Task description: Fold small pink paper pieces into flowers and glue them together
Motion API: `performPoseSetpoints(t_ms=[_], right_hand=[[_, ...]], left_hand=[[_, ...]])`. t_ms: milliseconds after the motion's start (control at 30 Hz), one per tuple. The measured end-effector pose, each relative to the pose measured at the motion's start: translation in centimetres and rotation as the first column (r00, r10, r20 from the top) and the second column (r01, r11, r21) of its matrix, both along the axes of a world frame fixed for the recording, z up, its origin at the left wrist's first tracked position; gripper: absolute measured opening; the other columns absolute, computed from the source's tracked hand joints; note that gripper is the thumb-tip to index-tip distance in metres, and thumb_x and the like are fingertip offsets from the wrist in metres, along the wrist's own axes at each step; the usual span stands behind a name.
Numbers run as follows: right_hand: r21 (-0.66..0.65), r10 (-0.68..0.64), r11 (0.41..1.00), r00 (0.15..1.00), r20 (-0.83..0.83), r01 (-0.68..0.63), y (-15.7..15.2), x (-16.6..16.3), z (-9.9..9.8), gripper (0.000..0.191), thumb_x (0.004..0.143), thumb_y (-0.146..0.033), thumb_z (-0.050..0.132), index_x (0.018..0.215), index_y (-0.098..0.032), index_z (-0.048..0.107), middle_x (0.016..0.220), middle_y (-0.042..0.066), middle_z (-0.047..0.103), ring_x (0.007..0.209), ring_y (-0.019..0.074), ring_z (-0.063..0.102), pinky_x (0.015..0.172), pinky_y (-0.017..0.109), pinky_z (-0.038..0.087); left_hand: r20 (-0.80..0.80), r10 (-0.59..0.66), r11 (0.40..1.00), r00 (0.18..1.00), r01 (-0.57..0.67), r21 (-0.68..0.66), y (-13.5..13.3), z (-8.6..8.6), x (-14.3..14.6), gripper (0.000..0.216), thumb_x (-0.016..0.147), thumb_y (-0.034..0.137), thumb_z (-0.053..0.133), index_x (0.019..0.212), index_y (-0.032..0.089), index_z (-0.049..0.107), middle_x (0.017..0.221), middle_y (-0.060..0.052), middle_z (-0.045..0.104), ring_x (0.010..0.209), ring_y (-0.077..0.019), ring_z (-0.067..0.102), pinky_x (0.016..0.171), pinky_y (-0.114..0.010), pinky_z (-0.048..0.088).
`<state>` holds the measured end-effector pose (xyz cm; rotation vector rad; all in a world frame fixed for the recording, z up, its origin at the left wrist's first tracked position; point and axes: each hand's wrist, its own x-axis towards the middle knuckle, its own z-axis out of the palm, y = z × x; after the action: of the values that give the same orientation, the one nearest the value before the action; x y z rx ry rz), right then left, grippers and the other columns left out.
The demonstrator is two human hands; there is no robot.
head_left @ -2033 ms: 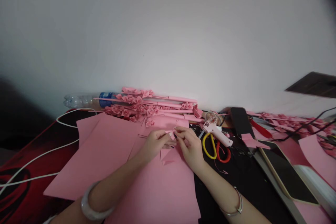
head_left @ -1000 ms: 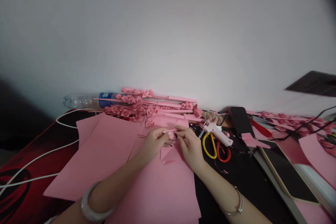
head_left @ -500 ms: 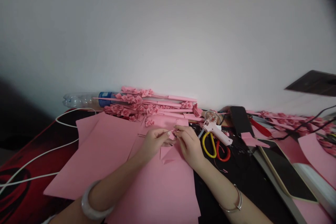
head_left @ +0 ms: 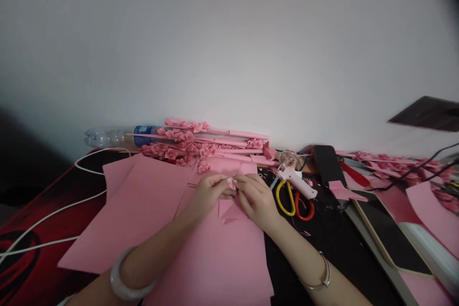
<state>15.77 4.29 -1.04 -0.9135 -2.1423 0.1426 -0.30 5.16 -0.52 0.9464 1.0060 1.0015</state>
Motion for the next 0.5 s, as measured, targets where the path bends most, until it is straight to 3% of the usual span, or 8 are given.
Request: performPoseSetpoints(t_ms=[500], right_hand=[[-0.01, 0.033, 0.999, 0.999, 0.03, -0.033, -0.16, 0.18, 0.46, 0.032, 0.077, -0.006, 0.047, 0.103, -0.021, 0.059, 0.108, 0.009, 0.063, 0.097, 0.021, 0.058, 0.084, 0.039, 0.05]], left_hand=[[0.007, -0.027, 1.0, 1.0, 0.027, 0.016, 0.12, -0.03, -0.06, 0.013, 0.071, 0.028, 0.063, 0.067, 0.015, 0.063, 0.064, 0.0, 0.065, 0.063, -0.0163, 0.066, 0.067, -0.029, 0.054]])
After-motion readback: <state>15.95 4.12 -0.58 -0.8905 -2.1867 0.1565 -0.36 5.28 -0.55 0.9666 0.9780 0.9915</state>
